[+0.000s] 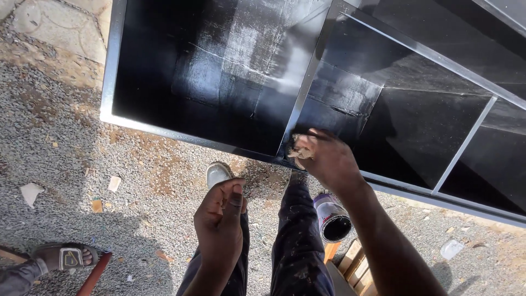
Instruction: Painting a wooden shelf unit with black paint using a sponge applicator.
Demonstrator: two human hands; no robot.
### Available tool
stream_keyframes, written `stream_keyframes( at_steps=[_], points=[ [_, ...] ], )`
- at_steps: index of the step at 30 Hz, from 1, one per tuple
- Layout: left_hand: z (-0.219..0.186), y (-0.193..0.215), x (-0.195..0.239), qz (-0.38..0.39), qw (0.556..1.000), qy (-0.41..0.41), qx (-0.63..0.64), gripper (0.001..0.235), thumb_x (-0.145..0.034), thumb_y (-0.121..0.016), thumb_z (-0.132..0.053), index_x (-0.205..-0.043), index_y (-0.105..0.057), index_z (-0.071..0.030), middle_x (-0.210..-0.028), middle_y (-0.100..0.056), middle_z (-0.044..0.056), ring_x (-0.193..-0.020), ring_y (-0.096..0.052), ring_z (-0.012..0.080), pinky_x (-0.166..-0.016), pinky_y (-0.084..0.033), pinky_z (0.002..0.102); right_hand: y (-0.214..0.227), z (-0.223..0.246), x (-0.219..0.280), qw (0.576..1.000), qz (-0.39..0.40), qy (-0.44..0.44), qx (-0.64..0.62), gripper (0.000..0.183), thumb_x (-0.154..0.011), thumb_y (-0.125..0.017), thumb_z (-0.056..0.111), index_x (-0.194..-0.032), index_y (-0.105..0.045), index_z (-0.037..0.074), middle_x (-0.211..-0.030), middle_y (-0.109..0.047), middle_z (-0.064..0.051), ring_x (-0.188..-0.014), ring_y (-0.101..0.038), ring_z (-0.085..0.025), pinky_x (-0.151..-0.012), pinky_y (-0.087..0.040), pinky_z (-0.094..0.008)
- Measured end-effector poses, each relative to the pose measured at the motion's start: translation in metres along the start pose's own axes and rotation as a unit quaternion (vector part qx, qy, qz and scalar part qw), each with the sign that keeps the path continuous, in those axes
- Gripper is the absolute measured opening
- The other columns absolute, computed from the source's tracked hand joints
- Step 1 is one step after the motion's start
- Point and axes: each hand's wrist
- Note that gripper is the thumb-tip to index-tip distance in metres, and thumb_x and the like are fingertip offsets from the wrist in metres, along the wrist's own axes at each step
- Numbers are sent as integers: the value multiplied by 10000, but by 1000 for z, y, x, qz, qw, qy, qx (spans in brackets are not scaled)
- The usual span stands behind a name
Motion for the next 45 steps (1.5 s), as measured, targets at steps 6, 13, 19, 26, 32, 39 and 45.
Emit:
stream_keyframes(
  at_steps=[6,13,19,26,32,39,45],
  points=[
    [-9,13,-5,-22,1000,15,2,189,-1011,-603,-87,-1116,-736,-2,-746,-639,65,-695,-584,147,-658,-509,282,-14,-128,28,972,-7,-69,226,222,-929,-647,278,-1124,-744,319,-1099,-741,65,-1035,-689,-182,-702,-633,-356],
    [-2,26,-6,-31,999,16,6,198,-1014,-594,-111,-1103,-734,-5,-718,-631,65,-693,-595,149,-652,-495,281,-20,-184,62,966,-42,-256,19,439,-945,-663,403,-1319,-621,178,-1138,-777,-137,-898,-768,-365,-676,-585,-455],
    [-9,25,-4,3,998,51,-43,240,-1002,-598,-138,-1130,-744,3,-691,-611,52,-664,-570,150,-646,-506,296,0,-69,21,801,-1,-271,-533,312,-913,-636,75,-1208,-716,15,-1260,-698,-222,-1209,-621,-404,-930,-536,-568],
    [-19,19,-10,8,997,30,-68,216,-1005,-601,-128,-1117,-749,-17,-705,-622,52,-678,-572,135,-676,-495,266,17,8,26,902,-145,-151,-377,276,-868,-737,207,-1120,-760,97,-970,-691,-50,-860,-643,-176,-751,-479,-310],
    [-13,5,-4,23,998,9,-54,218,-1009,-593,-110,-1121,-742,3,-741,-615,51,-693,-569,142,-681,-494,267,59,18,0,978,34,-65,-196,433,-884,-690,327,-1305,-669,227,-1325,-697,-26,-1166,-672,-249,-929,-488,-385],
    [20,-41,17,3,1000,0,-13,186,-1011,-605,-72,-1113,-742,4,-750,-620,41,-710,-560,132,-648,-483,275,34,-53,9,994,102,5,-24,396,-914,-705,202,-1303,-641,237,-1221,-737,-11,-1098,-674,-229,-1032,-456,-434],
    [27,-87,36,-19,995,0,-101,211,-1000,-617,-159,-1068,-750,-10,-709,-668,40,-651,-608,109,-633,-534,250,6,-241,49,975,121,-110,153,343,-923,-670,355,-1265,-653,338,-1280,-714,87,-1092,-730,-168,-774,-642,-356]
  ],
)
Point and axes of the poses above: each hand's wrist, its own x-axis away from the middle knuckle, its own y-axis out of the back of the hand, z = x × y
